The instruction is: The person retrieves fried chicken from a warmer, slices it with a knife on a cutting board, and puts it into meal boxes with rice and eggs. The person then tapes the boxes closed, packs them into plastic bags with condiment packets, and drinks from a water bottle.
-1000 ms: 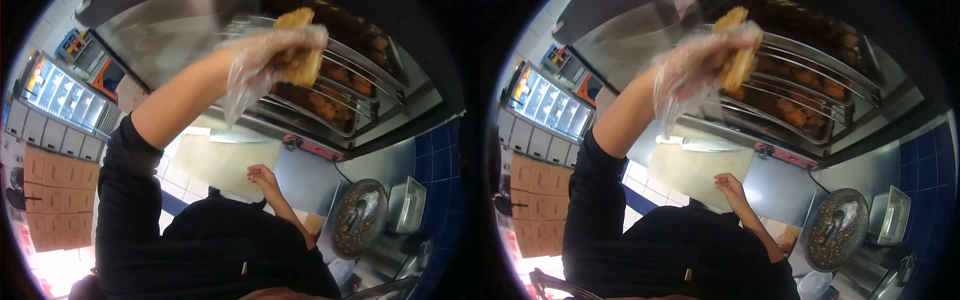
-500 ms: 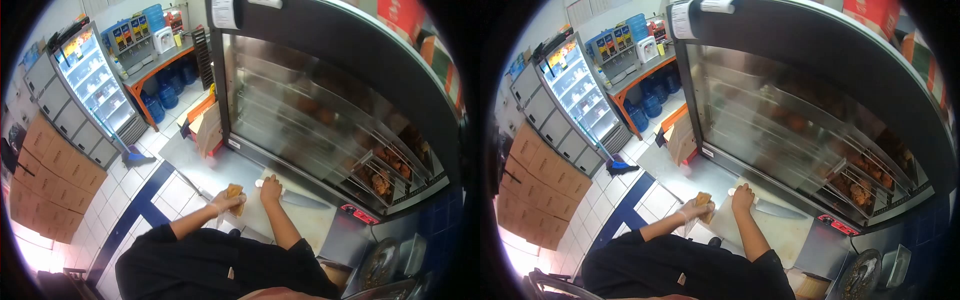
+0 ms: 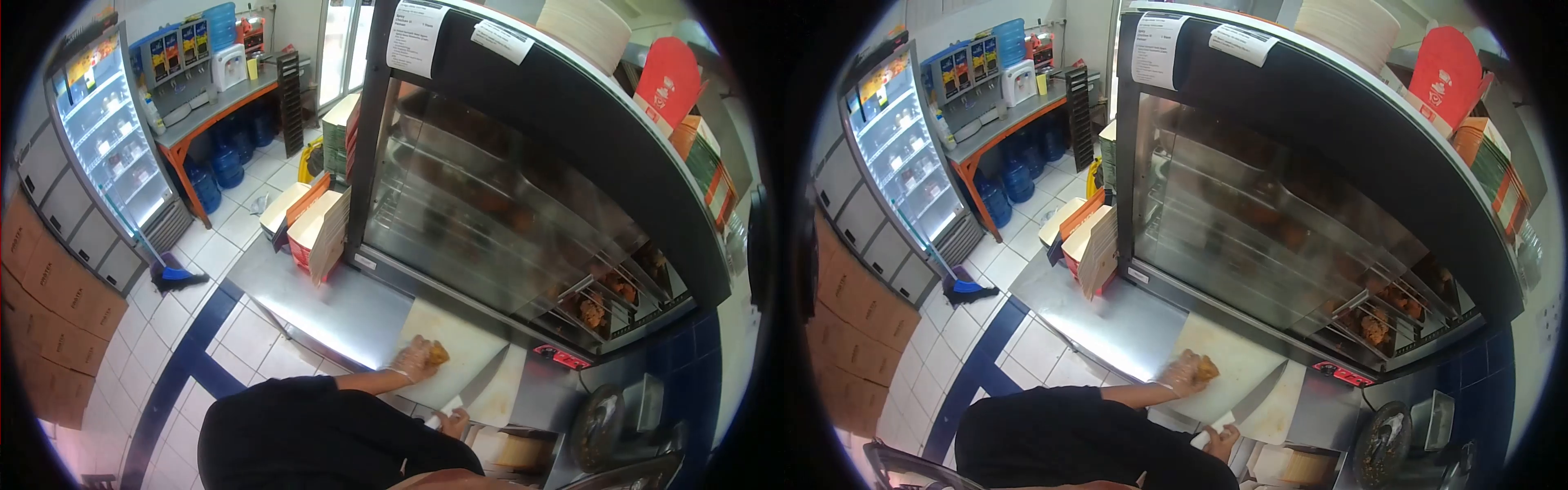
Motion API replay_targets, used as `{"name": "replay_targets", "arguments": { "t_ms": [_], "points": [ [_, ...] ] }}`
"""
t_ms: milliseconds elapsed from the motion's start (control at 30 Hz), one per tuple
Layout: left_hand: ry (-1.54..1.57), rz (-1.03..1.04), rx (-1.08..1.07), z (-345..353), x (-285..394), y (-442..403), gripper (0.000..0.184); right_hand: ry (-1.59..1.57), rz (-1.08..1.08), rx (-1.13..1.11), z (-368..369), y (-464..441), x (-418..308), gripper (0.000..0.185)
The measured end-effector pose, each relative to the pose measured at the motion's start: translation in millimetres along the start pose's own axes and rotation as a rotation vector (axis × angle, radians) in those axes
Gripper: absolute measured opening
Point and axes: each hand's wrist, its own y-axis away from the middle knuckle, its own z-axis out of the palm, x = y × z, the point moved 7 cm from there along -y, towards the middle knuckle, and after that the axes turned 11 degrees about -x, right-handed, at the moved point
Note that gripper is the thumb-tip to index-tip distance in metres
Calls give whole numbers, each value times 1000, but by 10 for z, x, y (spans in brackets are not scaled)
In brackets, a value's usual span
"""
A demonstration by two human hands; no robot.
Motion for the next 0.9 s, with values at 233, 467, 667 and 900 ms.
{"name": "replay_targets", "arguments": {
  "t_ms": [233, 467, 667, 900],
  "points": [
    [-144, 60, -39, 580, 330, -534, 38, -140, 191, 26, -340, 204, -129, 26],
    [-335, -334, -81, 744, -327, -926, 47, -124, 311, 50, -681, 249, 118, 25],
    [-625, 109, 405, -18, 192, -451, 62, -127, 361, 54, -812, 209, 181, 25],
    [-680, 343, -469, 825, 222, -723, 23, -130, 351, 15, -882, 119, 200, 27]
  ]
}}
